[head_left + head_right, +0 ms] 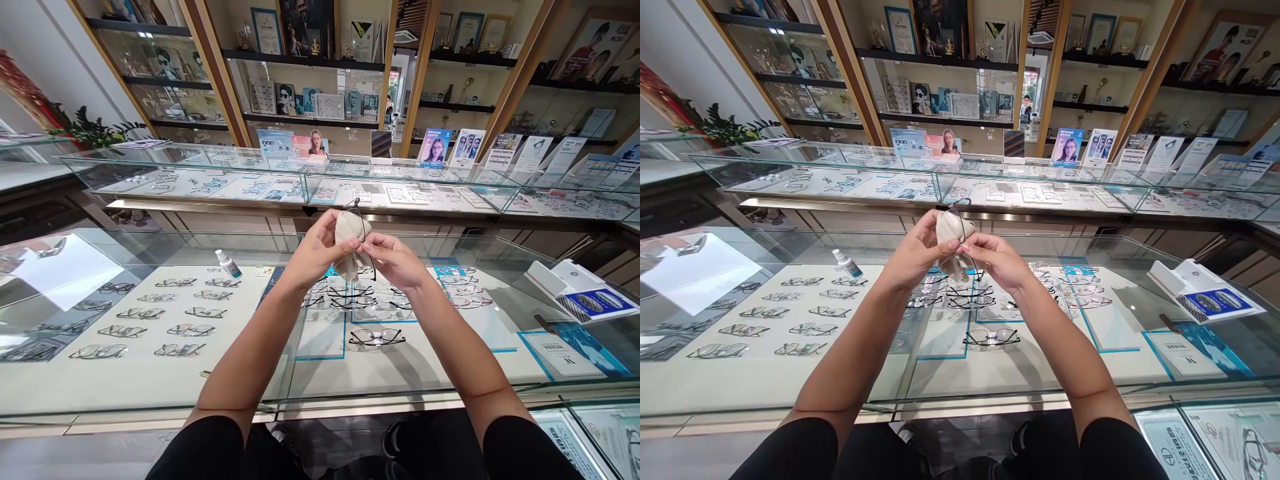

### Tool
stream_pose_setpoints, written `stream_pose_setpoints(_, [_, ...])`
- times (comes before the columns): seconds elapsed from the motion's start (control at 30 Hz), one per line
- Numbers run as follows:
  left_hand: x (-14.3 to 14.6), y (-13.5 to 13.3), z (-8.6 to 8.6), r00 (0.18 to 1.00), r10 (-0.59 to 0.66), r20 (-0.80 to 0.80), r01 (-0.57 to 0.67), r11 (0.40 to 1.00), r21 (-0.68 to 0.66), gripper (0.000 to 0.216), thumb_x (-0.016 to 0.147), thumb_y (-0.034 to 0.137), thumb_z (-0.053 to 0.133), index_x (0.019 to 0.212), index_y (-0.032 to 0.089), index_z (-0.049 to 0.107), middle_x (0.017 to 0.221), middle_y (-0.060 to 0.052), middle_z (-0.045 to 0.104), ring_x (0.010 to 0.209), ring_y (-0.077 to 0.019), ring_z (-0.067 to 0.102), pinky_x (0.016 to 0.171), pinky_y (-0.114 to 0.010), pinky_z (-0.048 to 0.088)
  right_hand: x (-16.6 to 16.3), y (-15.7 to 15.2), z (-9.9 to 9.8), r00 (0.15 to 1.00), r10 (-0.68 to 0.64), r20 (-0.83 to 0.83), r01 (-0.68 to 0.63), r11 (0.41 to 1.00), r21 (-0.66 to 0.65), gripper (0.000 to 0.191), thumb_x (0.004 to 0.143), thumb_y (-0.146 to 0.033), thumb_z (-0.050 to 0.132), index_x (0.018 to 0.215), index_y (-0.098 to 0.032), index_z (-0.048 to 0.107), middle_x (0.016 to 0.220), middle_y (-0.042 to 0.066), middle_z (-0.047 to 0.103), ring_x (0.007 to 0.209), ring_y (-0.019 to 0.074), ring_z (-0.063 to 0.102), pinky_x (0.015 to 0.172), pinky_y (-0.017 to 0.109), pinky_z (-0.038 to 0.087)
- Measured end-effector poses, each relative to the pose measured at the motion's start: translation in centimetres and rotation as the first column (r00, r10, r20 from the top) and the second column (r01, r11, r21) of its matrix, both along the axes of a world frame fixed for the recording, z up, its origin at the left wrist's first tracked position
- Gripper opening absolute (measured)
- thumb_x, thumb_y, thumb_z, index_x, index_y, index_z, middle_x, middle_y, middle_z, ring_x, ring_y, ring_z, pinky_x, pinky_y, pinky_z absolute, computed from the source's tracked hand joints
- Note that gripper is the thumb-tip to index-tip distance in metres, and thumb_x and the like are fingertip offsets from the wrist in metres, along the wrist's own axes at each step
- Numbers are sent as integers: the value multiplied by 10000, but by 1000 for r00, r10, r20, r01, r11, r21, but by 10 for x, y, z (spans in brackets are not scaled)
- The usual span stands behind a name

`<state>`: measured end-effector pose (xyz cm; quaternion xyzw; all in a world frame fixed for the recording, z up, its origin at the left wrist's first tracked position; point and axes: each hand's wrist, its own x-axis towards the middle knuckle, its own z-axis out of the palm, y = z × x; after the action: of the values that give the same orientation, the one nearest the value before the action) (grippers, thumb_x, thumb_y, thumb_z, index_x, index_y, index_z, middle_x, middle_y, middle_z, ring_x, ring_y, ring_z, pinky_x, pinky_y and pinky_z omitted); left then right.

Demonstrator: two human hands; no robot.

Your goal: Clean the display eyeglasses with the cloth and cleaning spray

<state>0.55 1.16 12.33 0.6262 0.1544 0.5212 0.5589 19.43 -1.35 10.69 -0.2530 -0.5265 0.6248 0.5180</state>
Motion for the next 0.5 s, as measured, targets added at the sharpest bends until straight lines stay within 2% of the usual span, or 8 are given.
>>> stream_pose_setpoints(0.1, [-1, 4, -2, 1000, 3, -19, -3, 999, -37, 484, 693, 335, 1040, 1004, 185, 701, 871, 4, 734, 729, -102, 652, 696, -218, 547, 0, 0, -1, 999, 4, 38, -5, 1000, 26, 430, 643, -570, 1032, 743, -236, 780, 837, 8, 754, 793, 155, 589, 778, 305, 453])
stream_pose_setpoints(0.27, [1, 4, -4, 996, 65, -55, -71, 992, -101, 493, 622, 368, 1061, 961, 165, 766, 847, -24, 760, 708, -123, 671, 680, -239, 560, 0, 1, -3, 993, 6, 116, -11, 999, 47, 465, 672, -626, 1000, 783, -224, 795, 836, 8, 754, 647, 116, 414, 664, 302, 327])
stream_pose_setpoints(0.37, [7, 1, -6, 991, 132, -25, -134, 986, -102, 512, 580, 391, 1077, 892, 164, 741, 785, -6, 738, 670, -116, 650, 649, -229, 541, -1, 2, -4, 993, 10, 116, -15, 999, 42, 484, 645, -645, 1008, 795, -228, 812, 840, 11, 759, 681, 125, 472, 697, 307, 362])
stream_pose_setpoints(0.5, [16, 0, -15, 969, 247, 23, -245, 968, -57, 473, 725, 531, 999, 848, 171, 719, 717, 11, 694, 585, -84, 577, 571, -205, 472, -6, 3, -8, 992, 40, 122, -43, 999, 16, 498, 636, -648, 1010, 805, -218, 824, 817, 17, 751, 794, 166, 616, 819, 337, 452])
